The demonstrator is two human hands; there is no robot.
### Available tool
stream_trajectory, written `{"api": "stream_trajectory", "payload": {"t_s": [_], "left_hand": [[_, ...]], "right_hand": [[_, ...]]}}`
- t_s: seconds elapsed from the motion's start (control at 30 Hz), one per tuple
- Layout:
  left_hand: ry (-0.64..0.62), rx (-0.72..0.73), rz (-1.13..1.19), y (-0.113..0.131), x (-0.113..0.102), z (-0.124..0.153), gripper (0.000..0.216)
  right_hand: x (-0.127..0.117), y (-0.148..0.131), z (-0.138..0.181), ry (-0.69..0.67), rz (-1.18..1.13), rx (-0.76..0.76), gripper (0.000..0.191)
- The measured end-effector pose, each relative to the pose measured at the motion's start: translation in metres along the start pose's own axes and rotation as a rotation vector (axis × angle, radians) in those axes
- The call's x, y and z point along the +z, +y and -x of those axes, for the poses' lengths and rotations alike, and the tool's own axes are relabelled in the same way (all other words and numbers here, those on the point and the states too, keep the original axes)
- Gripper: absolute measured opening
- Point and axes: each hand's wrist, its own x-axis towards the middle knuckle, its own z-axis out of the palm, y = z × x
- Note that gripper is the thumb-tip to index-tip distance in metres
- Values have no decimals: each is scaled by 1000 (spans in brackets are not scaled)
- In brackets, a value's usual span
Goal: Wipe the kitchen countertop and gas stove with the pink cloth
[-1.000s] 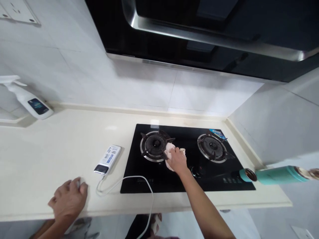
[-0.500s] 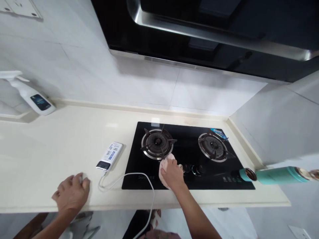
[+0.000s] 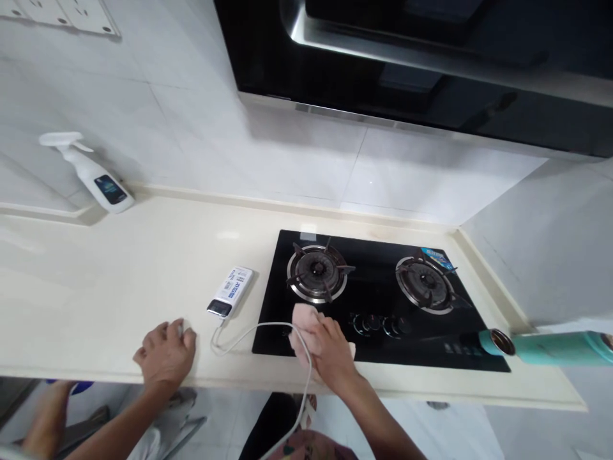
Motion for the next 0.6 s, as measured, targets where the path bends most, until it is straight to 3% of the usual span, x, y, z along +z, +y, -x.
{"api": "stream_trajectory", "payload": {"t_s": [0.17, 0.27, 0.4, 0.6], "left_hand": [[-6, -5, 6, -3, 2, -1, 51], [-13, -16, 16, -5, 2, -3, 51], [1, 9, 53, -5, 1, -3, 54], [-12, -1, 55, -4, 1, -5, 62]], "right_hand": [[28, -60, -53, -4, 70, -265, 62], [44, -74, -63, -60, 135, -364, 59], [46, -54, -53, -34, 108, -243, 50], [27, 19, -4, 98, 120, 110, 36]]}}
